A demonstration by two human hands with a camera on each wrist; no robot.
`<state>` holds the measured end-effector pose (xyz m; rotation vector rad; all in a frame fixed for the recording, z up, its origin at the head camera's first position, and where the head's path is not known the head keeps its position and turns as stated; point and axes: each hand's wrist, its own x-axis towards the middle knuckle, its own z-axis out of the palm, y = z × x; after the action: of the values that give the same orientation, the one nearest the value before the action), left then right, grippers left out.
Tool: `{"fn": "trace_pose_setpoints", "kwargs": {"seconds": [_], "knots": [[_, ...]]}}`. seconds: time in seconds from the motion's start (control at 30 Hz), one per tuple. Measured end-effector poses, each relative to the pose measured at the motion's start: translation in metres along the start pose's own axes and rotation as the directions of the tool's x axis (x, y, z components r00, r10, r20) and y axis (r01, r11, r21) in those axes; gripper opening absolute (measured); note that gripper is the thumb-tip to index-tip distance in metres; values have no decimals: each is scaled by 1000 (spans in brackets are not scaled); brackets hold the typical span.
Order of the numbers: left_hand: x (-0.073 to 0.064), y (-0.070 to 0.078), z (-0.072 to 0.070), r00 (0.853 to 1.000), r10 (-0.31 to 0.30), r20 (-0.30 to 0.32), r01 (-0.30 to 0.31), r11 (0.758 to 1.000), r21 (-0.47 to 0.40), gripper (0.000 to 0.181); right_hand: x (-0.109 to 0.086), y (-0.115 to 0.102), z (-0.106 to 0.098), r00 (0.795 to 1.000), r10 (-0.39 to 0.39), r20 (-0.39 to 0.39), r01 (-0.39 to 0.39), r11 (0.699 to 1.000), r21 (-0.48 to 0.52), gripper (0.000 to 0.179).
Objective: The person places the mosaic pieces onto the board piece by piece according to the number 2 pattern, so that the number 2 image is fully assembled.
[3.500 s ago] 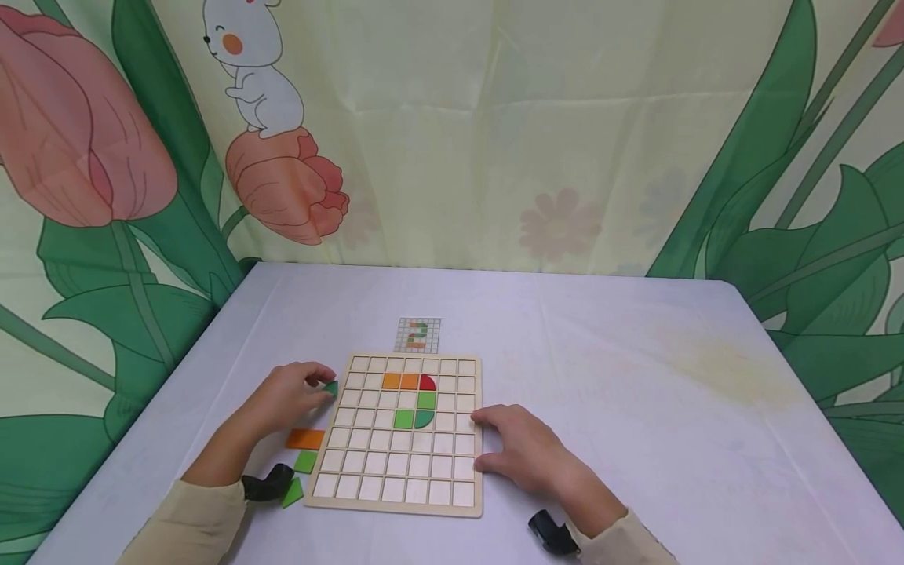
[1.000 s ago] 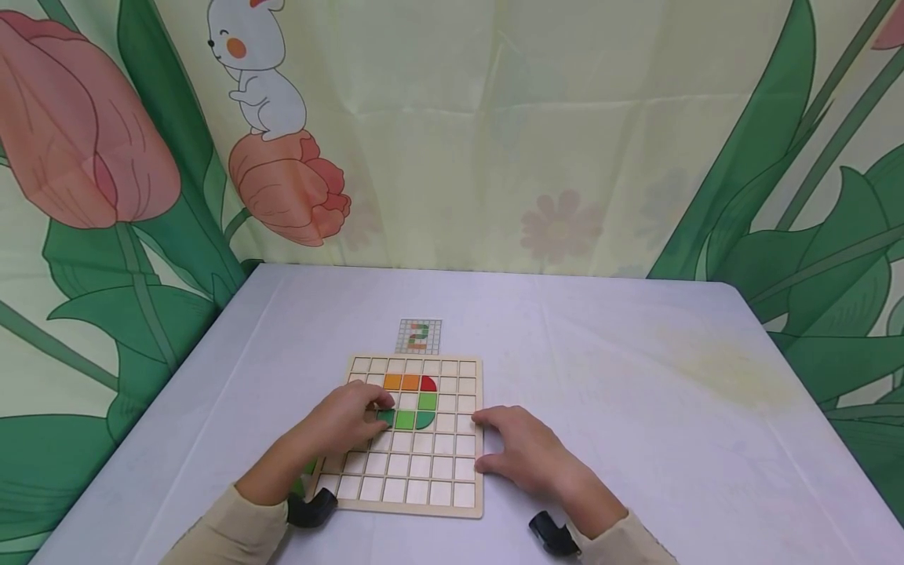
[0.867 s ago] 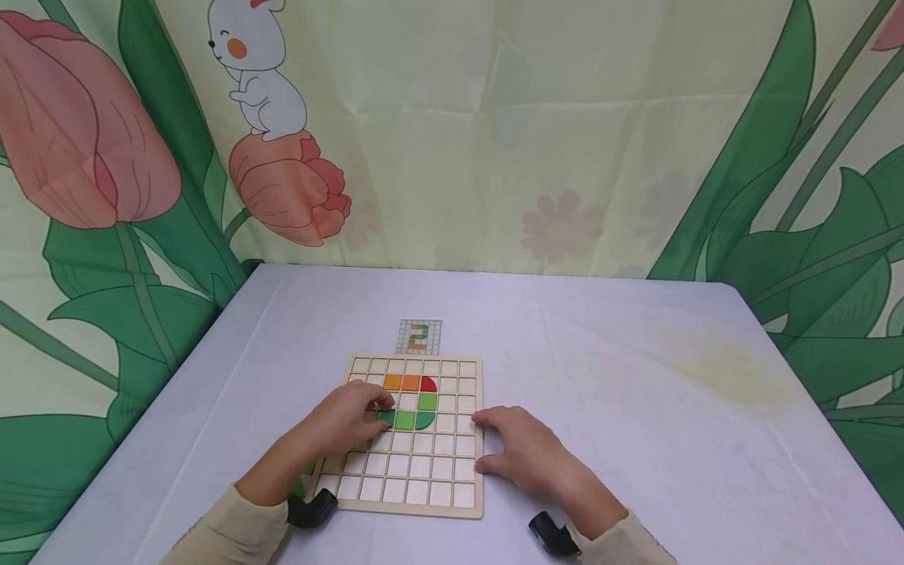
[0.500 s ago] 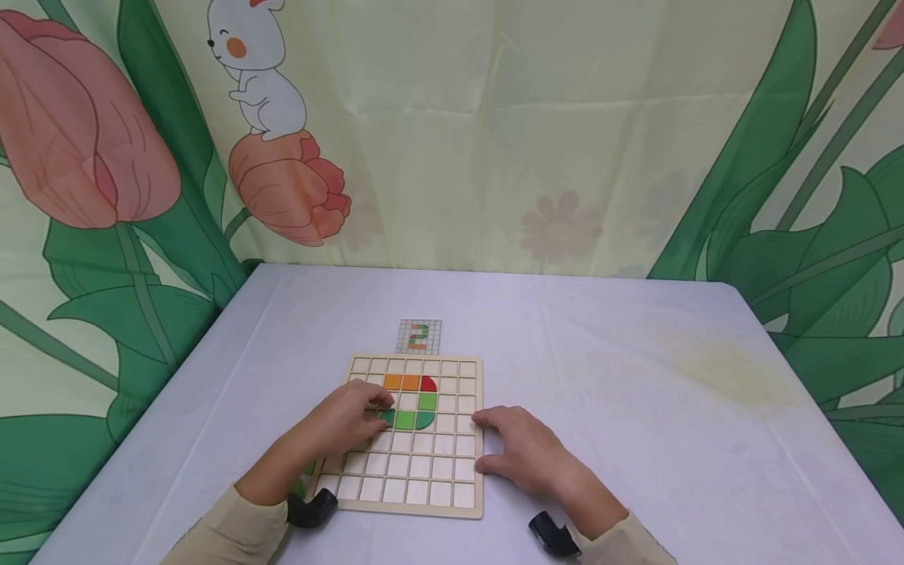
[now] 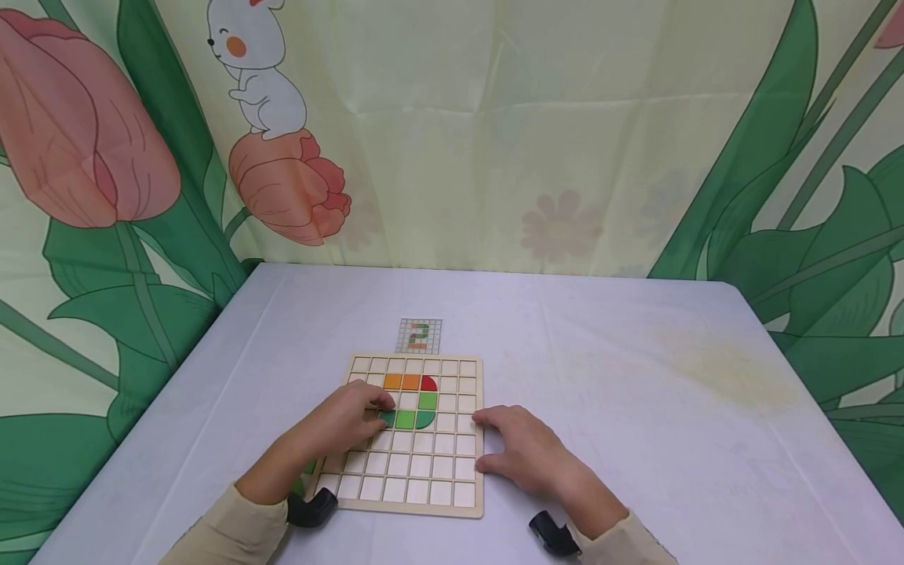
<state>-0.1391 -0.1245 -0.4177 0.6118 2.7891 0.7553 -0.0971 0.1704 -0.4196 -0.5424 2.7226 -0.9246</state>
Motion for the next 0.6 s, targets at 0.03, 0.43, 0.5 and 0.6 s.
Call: {"fn": "trace_pose_setpoints", "kwargs": {"seconds": [0.03,0.43,0.5,0.6], "knots": [[0,0,0,1000,0,2,0,1000,0,18,0,0,0,1000,-5,1,5,1000,-2,58],[0,0,-1,1000,2,-13,-3,1000,-11,17,0,4,0,999,-46,2,46,999,-11,57],[0,0,-1,1000,-1,-10,1,1000,-17,15,0,4,0,999,-47,1,47,999,-13,57],[-1,0,-1,1000,-4,-6,4,1000,-22,15,0,4,0,999,-41,3,41,999,-13,57]]}}
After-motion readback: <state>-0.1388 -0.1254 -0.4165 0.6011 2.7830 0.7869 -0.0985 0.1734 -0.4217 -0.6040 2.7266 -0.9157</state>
